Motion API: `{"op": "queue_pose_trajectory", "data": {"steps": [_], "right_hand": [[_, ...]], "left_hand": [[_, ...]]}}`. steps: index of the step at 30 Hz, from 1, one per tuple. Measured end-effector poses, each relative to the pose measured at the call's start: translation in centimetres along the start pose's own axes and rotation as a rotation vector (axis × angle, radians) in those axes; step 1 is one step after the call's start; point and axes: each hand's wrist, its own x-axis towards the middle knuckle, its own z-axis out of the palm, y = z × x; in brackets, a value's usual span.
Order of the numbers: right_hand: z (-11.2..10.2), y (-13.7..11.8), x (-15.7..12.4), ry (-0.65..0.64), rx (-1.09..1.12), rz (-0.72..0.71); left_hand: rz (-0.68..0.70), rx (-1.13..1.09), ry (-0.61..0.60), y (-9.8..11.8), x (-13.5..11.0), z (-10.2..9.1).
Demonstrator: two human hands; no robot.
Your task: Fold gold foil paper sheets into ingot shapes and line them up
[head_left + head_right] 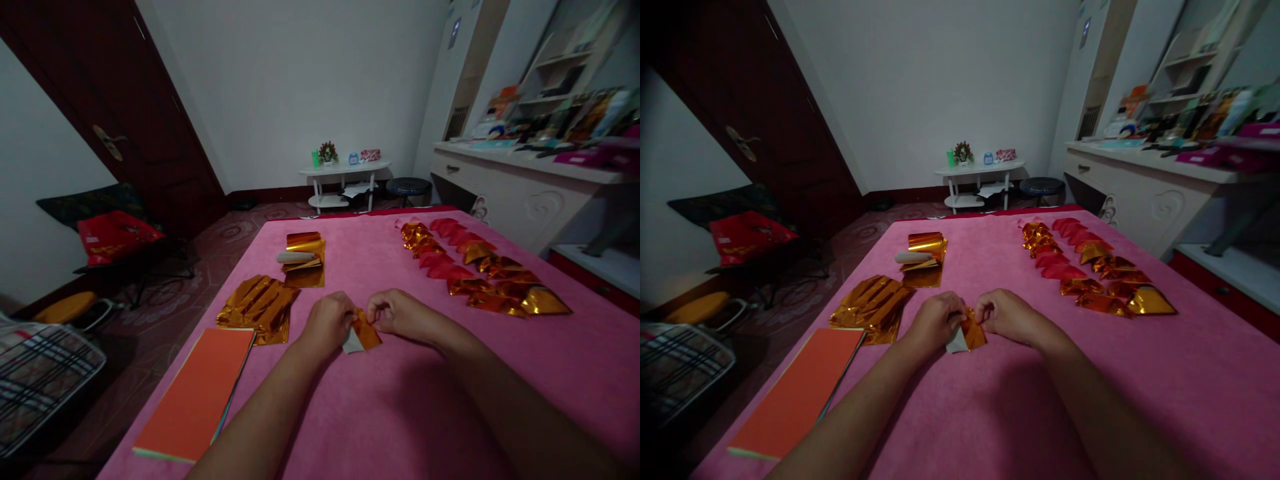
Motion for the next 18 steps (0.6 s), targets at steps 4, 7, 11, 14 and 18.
{"op": "queue_pose_trajectory", "data": {"steps": [4,7,11,14,18], "right_hand": [[-0.9,0.3,-0.4,-0.18,0.021,-0.071],[-1.1,0.4,-0.5,-0.192,0.039,-0.063],[-0.9,0.3,-0.5,-0.156,0.035,-0.059],[-0.6,0.2,-0.4,-0.123,-0.001,-0.063],[-0.2,0.5,-0.3,-0.064,-0.053,-0.058]], "left_hand": [[-0.064,-0.018,-0.068,1.1,-0.5,-0.9],[-0.125,-0.046,-0.089,1.2,-0.6,-1.2],[-0.124,-0.118,-0.124,0.5,-0.6,-1.1],[-0.123,-0.191,-0.165,0.0,-0.6,-1.1],[-0.127,-0.226,-0.179,-0.4,-0.5,-1.2]]}}
